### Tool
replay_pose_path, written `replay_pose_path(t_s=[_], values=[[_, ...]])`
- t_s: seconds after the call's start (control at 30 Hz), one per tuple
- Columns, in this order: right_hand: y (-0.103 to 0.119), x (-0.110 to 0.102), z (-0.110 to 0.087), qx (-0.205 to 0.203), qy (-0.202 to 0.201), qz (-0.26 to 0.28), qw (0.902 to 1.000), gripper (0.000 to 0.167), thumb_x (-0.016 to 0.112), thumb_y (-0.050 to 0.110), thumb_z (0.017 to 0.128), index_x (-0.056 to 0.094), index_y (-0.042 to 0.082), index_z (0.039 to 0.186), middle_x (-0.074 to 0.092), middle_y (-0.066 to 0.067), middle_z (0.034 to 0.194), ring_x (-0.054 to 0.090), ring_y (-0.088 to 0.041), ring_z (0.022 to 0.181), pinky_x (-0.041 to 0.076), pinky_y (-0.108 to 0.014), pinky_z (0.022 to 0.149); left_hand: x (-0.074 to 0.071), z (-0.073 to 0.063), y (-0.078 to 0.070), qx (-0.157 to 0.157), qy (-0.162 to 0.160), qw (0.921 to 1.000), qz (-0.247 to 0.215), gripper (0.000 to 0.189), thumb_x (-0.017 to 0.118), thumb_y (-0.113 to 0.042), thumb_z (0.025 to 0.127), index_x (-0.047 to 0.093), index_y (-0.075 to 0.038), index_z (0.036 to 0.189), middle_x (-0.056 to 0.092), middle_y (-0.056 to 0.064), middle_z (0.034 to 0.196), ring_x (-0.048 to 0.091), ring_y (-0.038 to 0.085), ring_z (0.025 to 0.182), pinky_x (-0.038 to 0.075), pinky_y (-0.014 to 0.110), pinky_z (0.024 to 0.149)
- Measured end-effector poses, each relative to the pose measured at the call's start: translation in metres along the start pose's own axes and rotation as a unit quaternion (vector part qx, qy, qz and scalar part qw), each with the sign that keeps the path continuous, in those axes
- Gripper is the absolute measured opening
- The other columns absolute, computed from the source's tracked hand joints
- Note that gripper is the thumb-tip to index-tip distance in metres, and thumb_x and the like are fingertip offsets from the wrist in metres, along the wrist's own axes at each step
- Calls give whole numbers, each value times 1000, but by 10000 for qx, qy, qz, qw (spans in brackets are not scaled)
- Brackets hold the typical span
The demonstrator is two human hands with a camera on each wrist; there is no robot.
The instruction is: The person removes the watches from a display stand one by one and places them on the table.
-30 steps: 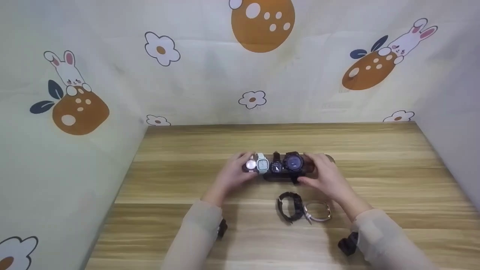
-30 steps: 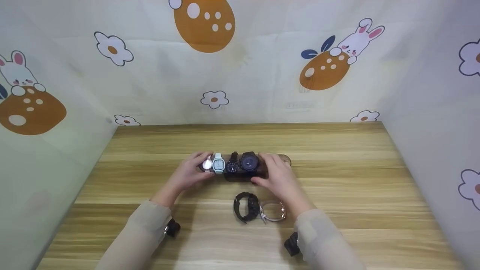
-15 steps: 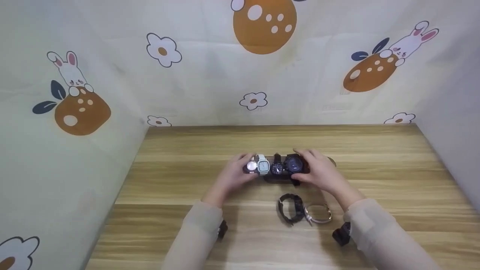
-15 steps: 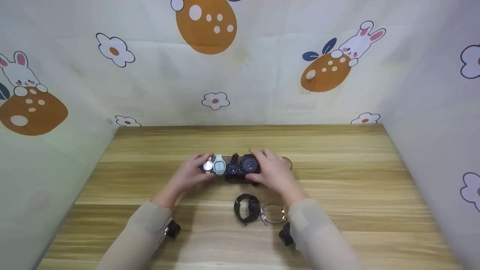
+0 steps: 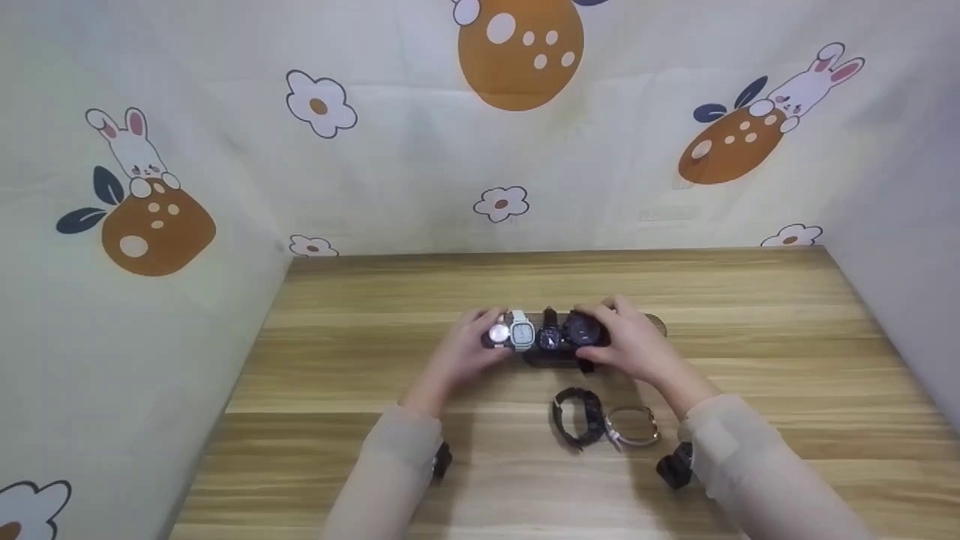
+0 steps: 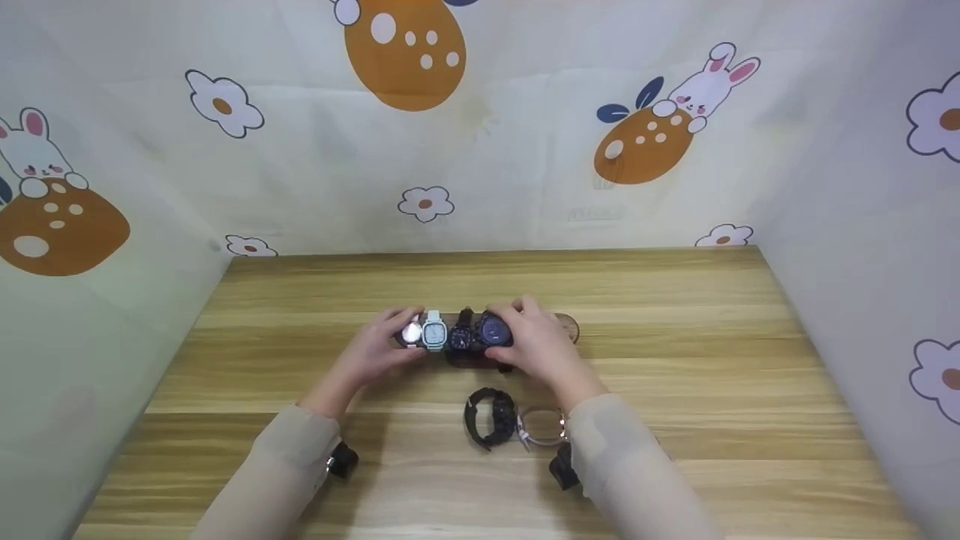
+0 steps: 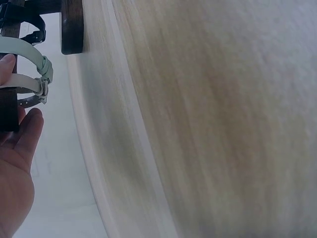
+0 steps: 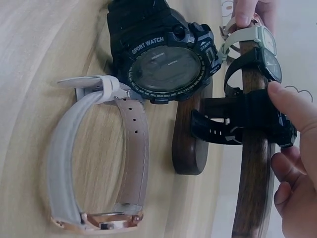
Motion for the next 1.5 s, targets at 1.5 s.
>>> replay_pose_path(t_s=[1.5], values=[[-45,-29,-35,391,-209,506,9977,62,78,16,74,51,6,129,46,-22,113,55,-43,100,46,-58,87,0,-1,-1,-64,-56,9999,-141,72,75,-27,78,43,-13,141,46,18,135,48,34,119,38,45,101]])
Point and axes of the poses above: each hand's wrist, its own z-axis towards the middle knuckle, its own x-axis out of the palm, y = z × x, the point moved 3 cm from there along z, towards the middle knuckle
